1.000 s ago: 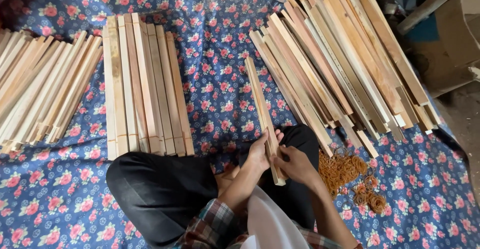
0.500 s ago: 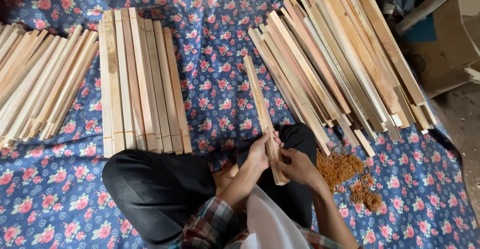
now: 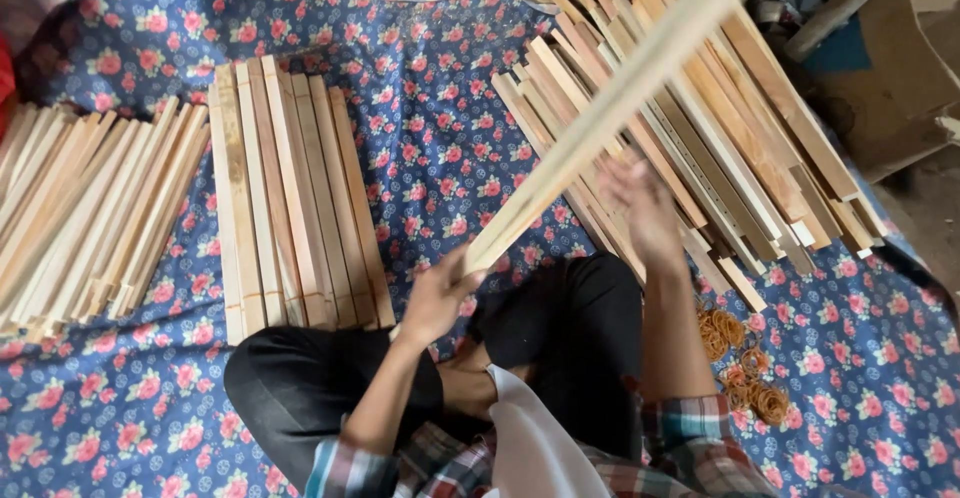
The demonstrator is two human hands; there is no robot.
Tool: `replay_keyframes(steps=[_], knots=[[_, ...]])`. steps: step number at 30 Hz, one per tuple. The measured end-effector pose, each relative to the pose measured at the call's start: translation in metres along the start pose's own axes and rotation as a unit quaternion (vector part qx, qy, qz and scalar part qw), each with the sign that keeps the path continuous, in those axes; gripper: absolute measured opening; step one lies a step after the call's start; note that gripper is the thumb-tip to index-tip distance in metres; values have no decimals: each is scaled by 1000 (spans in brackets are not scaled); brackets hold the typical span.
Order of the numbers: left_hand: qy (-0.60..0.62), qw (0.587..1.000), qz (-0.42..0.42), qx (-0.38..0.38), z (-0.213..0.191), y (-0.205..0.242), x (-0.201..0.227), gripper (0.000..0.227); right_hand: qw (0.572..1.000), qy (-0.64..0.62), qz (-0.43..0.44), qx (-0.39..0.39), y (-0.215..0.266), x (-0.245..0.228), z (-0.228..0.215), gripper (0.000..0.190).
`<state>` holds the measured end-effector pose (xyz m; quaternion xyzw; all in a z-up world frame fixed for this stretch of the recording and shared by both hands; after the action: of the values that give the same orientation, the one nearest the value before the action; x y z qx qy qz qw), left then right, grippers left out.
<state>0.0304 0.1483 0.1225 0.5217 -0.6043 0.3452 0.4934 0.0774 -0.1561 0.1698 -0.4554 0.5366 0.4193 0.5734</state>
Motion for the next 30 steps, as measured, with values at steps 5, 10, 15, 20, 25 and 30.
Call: replay_keyframes(steps=[5, 10, 15, 20, 25, 30], knots=[[-228, 969, 95, 4, -39, 53, 32, 45, 984, -167, -61, 30, 9, -27, -37, 68], [-337, 924, 181, 7, -53, 90, 18, 45, 979, -174, -51, 92, 48, -24, -57, 32], [-373, 901, 220, -18, -46, 108, -15, 49, 988, -135, -45, 66, 61, -34, -46, 54], [-380, 897, 226, -15, -42, 109, -17, 45, 987, -127, -32, 93, 67, -36, -47, 51], [-363, 906, 218, -5, -48, 111, 5, 44, 977, -196, -79, -4, 69, -38, -60, 60], [-408, 867, 285, 35, -53, 122, 21, 53, 973, -206, -109, 4, 82, -44, -62, 40]])
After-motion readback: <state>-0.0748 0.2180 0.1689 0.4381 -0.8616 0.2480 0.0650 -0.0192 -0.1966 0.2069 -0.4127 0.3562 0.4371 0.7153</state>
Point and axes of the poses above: each hand's wrist, its own y-axis away from the middle knuckle, its own z-axis out of the palm, x = y × z, the point moved 6 cm from there along -y, towards the middle knuckle, and after that the axes turned 3 degrees about y, right-handed, at the moved point
